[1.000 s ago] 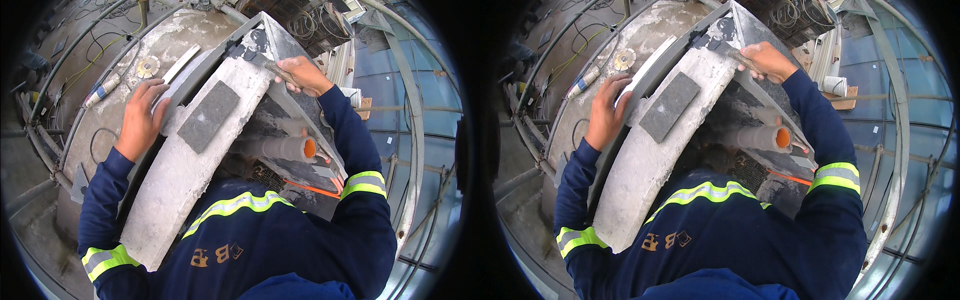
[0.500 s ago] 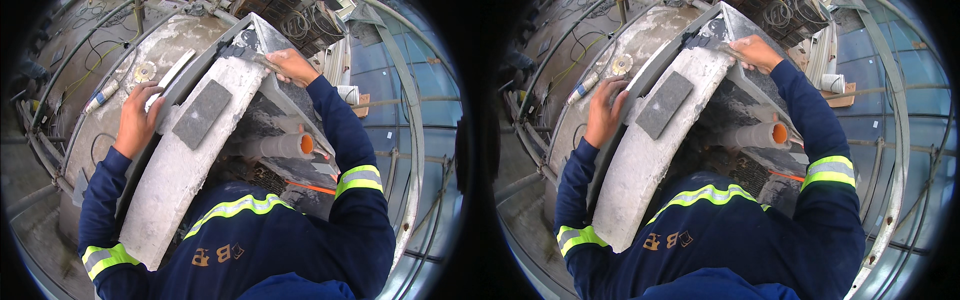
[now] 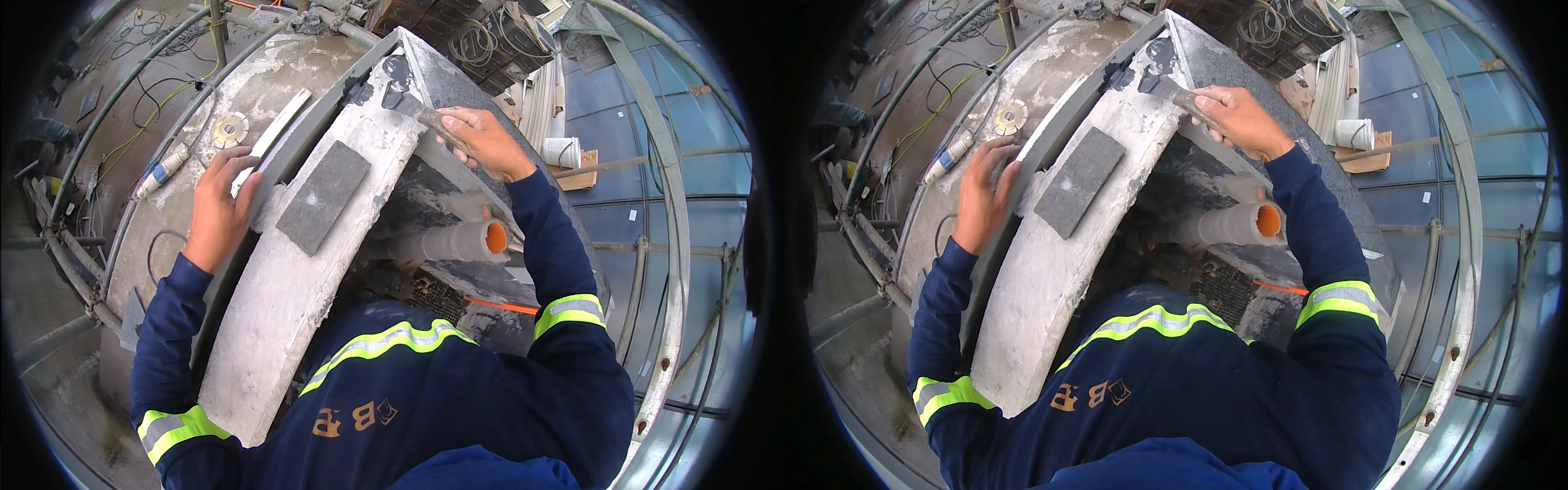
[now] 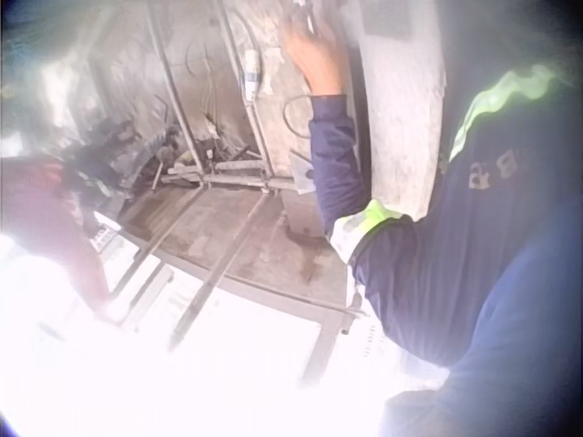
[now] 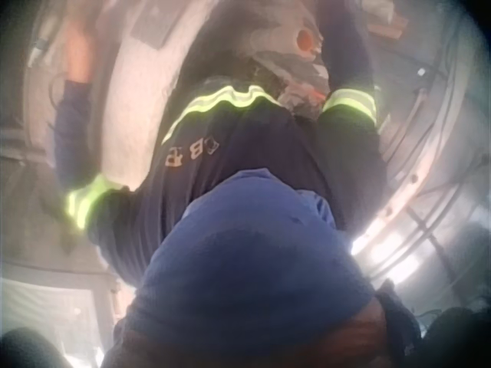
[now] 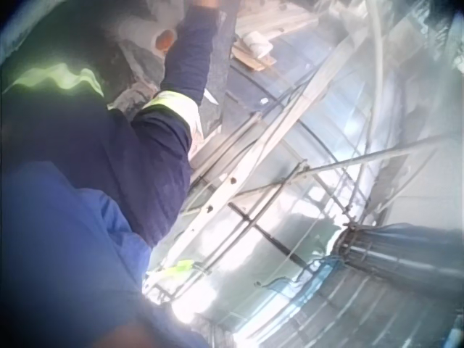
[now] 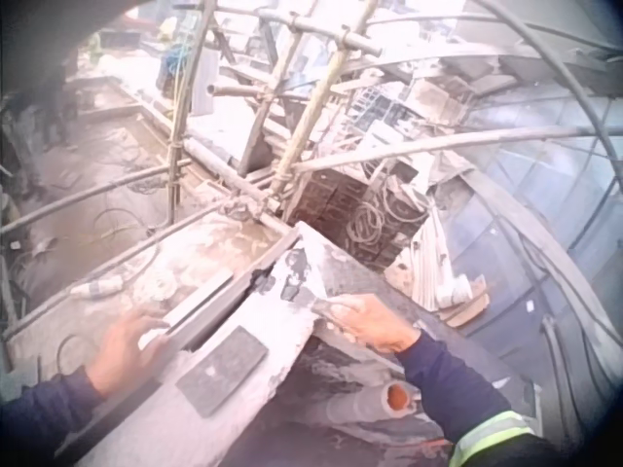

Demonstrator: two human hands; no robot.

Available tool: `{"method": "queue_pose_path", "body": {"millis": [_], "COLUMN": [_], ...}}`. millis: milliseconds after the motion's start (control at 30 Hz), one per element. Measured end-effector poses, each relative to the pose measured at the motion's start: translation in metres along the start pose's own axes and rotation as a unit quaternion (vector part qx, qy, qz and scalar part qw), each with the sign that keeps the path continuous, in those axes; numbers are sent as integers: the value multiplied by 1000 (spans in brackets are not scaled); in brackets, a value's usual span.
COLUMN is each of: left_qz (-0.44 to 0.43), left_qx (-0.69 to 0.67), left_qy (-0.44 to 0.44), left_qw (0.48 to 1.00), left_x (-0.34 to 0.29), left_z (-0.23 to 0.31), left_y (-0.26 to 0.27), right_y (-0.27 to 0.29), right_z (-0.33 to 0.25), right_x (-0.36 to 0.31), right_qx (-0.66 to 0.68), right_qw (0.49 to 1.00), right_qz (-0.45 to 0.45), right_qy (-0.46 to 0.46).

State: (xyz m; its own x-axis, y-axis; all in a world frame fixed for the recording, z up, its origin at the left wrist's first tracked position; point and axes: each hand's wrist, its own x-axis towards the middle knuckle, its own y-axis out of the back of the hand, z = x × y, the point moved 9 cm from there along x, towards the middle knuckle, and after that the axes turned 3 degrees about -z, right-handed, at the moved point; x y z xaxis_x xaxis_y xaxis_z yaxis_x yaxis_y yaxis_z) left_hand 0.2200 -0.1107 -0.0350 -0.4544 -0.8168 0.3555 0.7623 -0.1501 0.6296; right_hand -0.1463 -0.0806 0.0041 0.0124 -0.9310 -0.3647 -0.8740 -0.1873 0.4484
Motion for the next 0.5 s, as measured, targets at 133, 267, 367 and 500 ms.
{"method": "queue_pose_path", "body": {"millis": [133,267,367,500], "left_qz": [-7,-16,-21,-23], "left_qx": [-2,11,0,14], "left_qy": [11,15,16,8], "left_qw": [1000,1000,1000,1000], "left_x": [1,1,3,3], "left_z": [1,2,4,3], "left_y": [1,1,1,0], "right_y": [-11,-26,-24,-17], "right_z": [3,7,10,12], "right_x": [-6,-9,-6,19], "right_qx": [-170,-186,-214,-207], "right_qw": [969,964,954,949], "right_qz": [90,147,196,221], "right_qy": [155,124,78,91]}}
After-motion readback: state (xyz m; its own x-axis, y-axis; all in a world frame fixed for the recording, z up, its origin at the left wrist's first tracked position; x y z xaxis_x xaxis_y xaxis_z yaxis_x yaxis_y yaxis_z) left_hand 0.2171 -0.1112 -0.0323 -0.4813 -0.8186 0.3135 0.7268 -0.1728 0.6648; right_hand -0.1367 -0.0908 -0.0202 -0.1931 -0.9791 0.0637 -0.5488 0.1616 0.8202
